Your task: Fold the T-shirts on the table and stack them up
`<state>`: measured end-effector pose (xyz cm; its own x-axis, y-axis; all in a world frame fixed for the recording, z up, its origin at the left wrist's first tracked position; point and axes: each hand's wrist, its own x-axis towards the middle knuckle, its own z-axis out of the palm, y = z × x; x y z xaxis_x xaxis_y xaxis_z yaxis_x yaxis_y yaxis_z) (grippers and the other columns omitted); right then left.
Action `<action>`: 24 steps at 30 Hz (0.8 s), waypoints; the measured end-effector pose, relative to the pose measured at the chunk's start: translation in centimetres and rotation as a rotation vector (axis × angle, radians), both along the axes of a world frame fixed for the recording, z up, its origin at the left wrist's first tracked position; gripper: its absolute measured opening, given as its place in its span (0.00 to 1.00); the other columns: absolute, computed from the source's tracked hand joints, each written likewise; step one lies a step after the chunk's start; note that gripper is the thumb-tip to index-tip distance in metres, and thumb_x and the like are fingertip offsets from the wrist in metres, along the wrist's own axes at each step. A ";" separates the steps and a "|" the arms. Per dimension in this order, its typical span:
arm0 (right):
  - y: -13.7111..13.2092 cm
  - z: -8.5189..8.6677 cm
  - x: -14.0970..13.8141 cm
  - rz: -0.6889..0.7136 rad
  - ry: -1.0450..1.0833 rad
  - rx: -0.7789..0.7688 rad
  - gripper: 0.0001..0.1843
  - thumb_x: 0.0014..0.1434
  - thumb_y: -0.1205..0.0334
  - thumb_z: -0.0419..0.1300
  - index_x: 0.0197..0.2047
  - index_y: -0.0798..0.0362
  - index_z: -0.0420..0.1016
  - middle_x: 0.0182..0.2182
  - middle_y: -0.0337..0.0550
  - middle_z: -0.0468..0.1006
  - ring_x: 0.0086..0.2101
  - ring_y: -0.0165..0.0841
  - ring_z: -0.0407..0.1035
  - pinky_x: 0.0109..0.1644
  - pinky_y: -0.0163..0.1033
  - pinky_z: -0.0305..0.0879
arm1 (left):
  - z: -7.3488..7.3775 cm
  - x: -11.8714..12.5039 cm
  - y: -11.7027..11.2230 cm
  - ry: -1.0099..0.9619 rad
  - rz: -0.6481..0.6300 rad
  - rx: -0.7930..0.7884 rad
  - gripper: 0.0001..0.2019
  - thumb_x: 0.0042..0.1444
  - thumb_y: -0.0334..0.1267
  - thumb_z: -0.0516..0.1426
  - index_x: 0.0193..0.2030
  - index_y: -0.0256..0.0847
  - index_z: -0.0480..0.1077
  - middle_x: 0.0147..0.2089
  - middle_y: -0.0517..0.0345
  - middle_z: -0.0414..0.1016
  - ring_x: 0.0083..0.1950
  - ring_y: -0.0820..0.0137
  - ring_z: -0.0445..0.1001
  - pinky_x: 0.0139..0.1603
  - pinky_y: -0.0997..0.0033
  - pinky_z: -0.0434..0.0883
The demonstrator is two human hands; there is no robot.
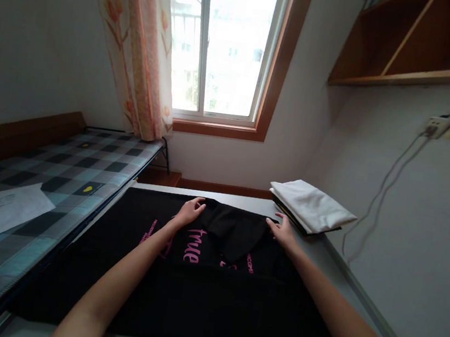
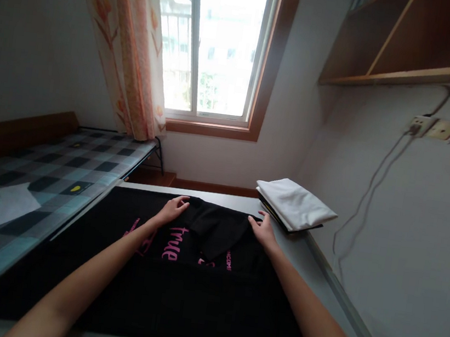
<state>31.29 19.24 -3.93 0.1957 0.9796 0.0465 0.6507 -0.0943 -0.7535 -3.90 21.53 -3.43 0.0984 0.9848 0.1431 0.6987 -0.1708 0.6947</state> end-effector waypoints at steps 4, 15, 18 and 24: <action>1.0 0.5 -0.3 -0.002 0.277 -0.081 0.21 0.56 0.57 0.58 0.52 0.53 0.65 0.32 0.45 0.79 0.31 0.37 0.76 0.28 0.37 0.72 | 0.3 3.7 3.2 -0.077 -0.027 -0.052 0.20 0.57 0.40 0.57 0.57 0.39 0.70 0.36 0.55 0.79 0.39 0.68 0.77 0.45 0.70 0.72; 4.5 -1.2 1.0 -0.108 0.244 0.045 0.20 0.49 0.69 0.54 0.47 0.56 0.71 0.25 0.42 0.74 0.29 0.38 0.73 0.33 0.42 0.73 | -1.4 6.9 5.7 -0.134 0.149 -0.014 0.06 0.52 0.33 0.62 0.37 0.38 0.78 0.39 0.50 0.81 0.44 0.65 0.79 0.47 0.68 0.72; 5.4 -1.6 0.9 -0.122 0.133 0.077 0.21 0.49 0.68 0.52 0.47 0.55 0.72 0.27 0.42 0.76 0.28 0.37 0.73 0.36 0.43 0.73 | -1.9 7.2 5.6 -0.131 0.174 0.040 0.07 0.54 0.33 0.60 0.39 0.40 0.78 0.41 0.52 0.81 0.46 0.65 0.78 0.50 0.66 0.71; 5.9 -1.2 0.0 -0.173 0.059 0.091 0.20 0.54 0.65 0.50 0.50 0.56 0.72 0.34 0.47 0.78 0.27 0.35 0.74 0.40 0.42 0.72 | -2.0 7.1 5.8 -0.134 0.169 0.099 0.06 0.57 0.33 0.59 0.40 0.40 0.76 0.41 0.52 0.81 0.44 0.66 0.78 0.49 0.68 0.71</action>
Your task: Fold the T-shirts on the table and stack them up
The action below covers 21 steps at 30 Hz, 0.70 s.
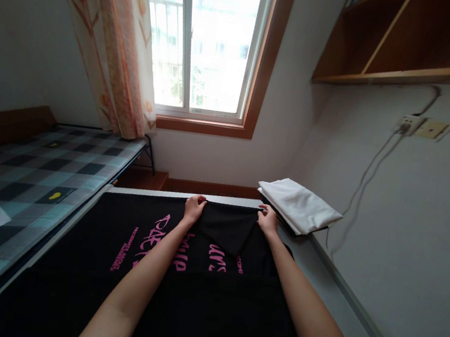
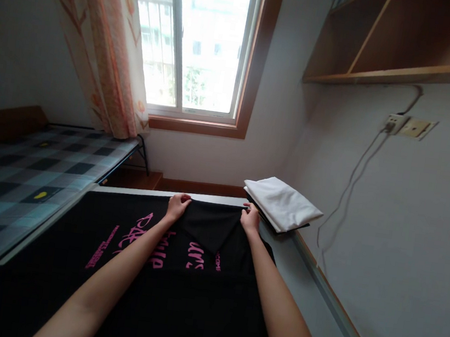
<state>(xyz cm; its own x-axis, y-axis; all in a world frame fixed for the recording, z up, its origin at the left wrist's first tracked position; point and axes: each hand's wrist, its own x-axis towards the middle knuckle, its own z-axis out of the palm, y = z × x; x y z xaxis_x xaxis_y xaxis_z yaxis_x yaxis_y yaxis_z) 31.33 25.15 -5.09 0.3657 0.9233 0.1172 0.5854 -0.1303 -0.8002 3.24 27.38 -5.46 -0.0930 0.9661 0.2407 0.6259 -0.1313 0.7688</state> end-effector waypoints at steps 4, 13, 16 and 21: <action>-0.2 0.3 -0.4 -0.064 -0.063 0.024 0.21 0.56 0.63 0.51 0.52 0.55 0.70 0.38 0.49 0.78 0.26 0.34 0.74 0.38 0.41 0.73 | 0.1 -0.1 0.0 0.020 -0.027 0.001 0.06 0.57 0.34 0.59 0.40 0.39 0.75 0.39 0.52 0.80 0.41 0.68 0.78 0.47 0.70 0.71; -1.5 2.1 -0.8 0.165 -0.143 -0.132 0.35 0.59 0.46 0.56 0.64 0.53 0.56 0.39 0.50 0.78 0.21 0.31 0.72 0.33 0.37 0.71 | 2.4 -0.3 -0.8 0.266 -0.137 -0.160 0.20 0.58 0.47 0.56 0.55 0.41 0.69 0.41 0.50 0.78 0.44 0.59 0.76 0.43 0.65 0.69; -2.0 3.3 -1.1 0.391 -0.137 -0.279 0.47 0.54 0.51 0.64 0.69 0.51 0.45 0.45 0.52 0.76 0.21 0.27 0.71 0.28 0.34 0.69 | 3.1 -0.6 -0.9 0.339 -0.185 -0.203 0.23 0.57 0.47 0.56 0.58 0.44 0.66 0.43 0.52 0.78 0.46 0.60 0.75 0.44 0.67 0.69; -2.5 4.7 -0.7 0.599 -0.021 -0.449 0.54 0.50 0.62 0.69 0.71 0.50 0.39 0.27 0.36 0.73 0.22 0.27 0.68 0.22 0.29 0.64 | 2.4 -0.6 -0.4 0.262 -0.258 -0.157 0.18 0.56 0.37 0.58 0.54 0.45 0.71 0.47 0.53 0.76 0.48 0.65 0.75 0.49 0.70 0.69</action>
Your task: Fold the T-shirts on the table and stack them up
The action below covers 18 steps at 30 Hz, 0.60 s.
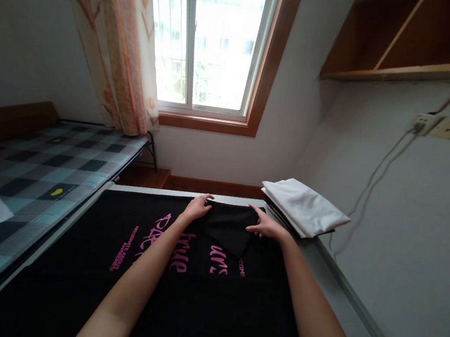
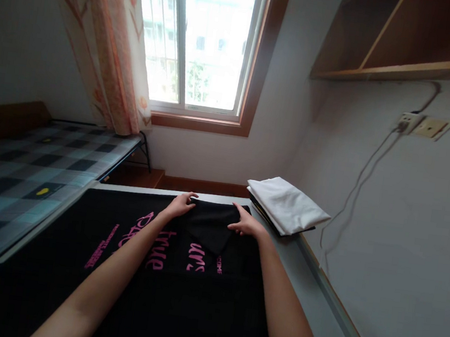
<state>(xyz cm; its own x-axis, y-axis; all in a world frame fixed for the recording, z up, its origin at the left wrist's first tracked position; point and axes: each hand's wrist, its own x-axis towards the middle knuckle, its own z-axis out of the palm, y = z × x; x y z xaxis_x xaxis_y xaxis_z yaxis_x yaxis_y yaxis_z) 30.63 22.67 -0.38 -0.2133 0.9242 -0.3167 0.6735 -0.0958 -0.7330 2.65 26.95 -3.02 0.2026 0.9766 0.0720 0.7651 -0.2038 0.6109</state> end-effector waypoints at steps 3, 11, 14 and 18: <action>0.1 0.2 0.8 -0.026 -0.025 -0.035 0.48 0.51 0.61 0.68 0.69 0.52 0.47 0.23 0.31 0.68 0.20 0.26 0.65 0.22 0.29 0.63 | -0.5 0.2 0.2 -0.034 0.013 0.007 0.13 0.56 0.36 0.58 0.49 0.43 0.74 0.50 0.53 0.76 0.51 0.66 0.74 0.52 0.71 0.68; 0.4 -0.4 -1.2 -0.109 -0.524 0.398 0.30 0.60 0.51 0.60 0.62 0.54 0.66 0.45 0.54 0.76 0.47 0.44 0.71 0.51 0.45 0.66 | 0.1 1.6 -1.2 0.112 0.057 0.187 0.18 0.58 0.47 0.56 0.52 0.40 0.73 0.57 0.45 0.70 0.56 0.59 0.71 0.56 0.62 0.66; 0.1 -2.0 -4.0 -0.043 -0.669 0.653 0.30 0.65 0.45 0.49 0.66 0.50 0.62 0.62 0.55 0.63 0.62 0.48 0.55 0.63 0.51 0.52 | -0.7 3.1 -2.1 0.243 -0.053 0.321 0.25 0.63 0.52 0.49 0.61 0.41 0.66 0.66 0.44 0.62 0.66 0.56 0.59 0.65 0.55 0.57; 0.1 -4.2 -5.9 0.115 -0.692 0.573 0.34 0.66 0.40 0.39 0.70 0.46 0.53 0.69 0.48 0.50 0.67 0.45 0.41 0.68 0.55 0.38 | -2.4 4.4 -2.4 0.366 -0.175 0.262 0.30 0.65 0.54 0.42 0.68 0.42 0.56 0.71 0.47 0.54 0.72 0.58 0.48 0.69 0.48 0.46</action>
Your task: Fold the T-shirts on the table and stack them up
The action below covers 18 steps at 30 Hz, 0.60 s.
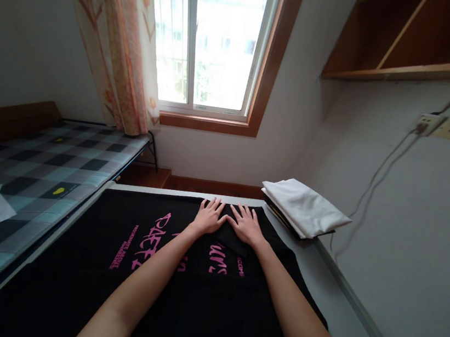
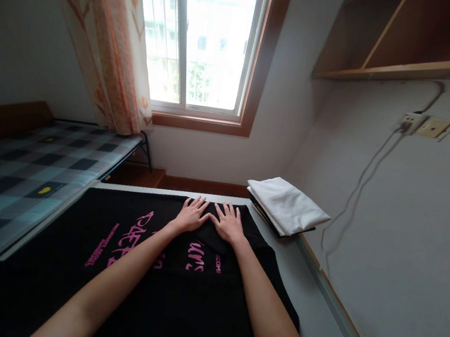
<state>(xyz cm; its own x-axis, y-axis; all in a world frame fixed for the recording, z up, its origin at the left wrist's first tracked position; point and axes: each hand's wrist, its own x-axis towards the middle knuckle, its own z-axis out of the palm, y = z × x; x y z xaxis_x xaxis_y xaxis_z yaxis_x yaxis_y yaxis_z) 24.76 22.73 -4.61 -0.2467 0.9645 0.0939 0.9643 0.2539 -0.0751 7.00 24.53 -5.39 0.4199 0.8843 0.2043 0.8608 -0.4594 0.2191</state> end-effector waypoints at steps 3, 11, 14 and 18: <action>0.2 -0.5 0.3 -0.027 0.003 -0.064 0.35 0.66 0.38 0.35 0.71 0.44 0.49 0.70 0.44 0.48 0.68 0.41 0.39 0.69 0.53 0.35 | -0.5 -0.6 0.4 0.035 0.029 -0.031 0.31 0.64 0.57 0.39 0.69 0.46 0.53 0.72 0.51 0.50 0.73 0.60 0.45 0.70 0.50 0.43; 0.5 -0.4 0.8 -0.041 0.017 -0.085 0.36 0.65 0.36 0.34 0.71 0.42 0.48 0.70 0.42 0.46 0.68 0.40 0.37 0.69 0.52 0.33 | -0.2 -10.2 1.5 0.102 0.232 -0.081 0.31 0.64 0.58 0.39 0.70 0.49 0.53 0.73 0.52 0.47 0.73 0.56 0.42 0.70 0.45 0.42; 0.5 -0.5 0.8 -0.038 0.015 -0.082 0.36 0.65 0.36 0.35 0.71 0.42 0.48 0.70 0.42 0.46 0.68 0.39 0.37 0.69 0.51 0.33 | -0.1 -16.6 1.1 0.151 0.337 -0.090 0.30 0.64 0.56 0.39 0.69 0.48 0.54 0.73 0.51 0.47 0.73 0.55 0.43 0.69 0.44 0.43; 0.5 -0.4 0.8 -0.037 0.008 -0.087 0.36 0.65 0.37 0.35 0.71 0.42 0.48 0.70 0.42 0.45 0.68 0.39 0.37 0.69 0.51 0.33 | 0.3 -25.9 0.0 0.230 0.484 -0.119 0.29 0.65 0.53 0.39 0.69 0.46 0.54 0.73 0.49 0.48 0.73 0.55 0.43 0.68 0.39 0.43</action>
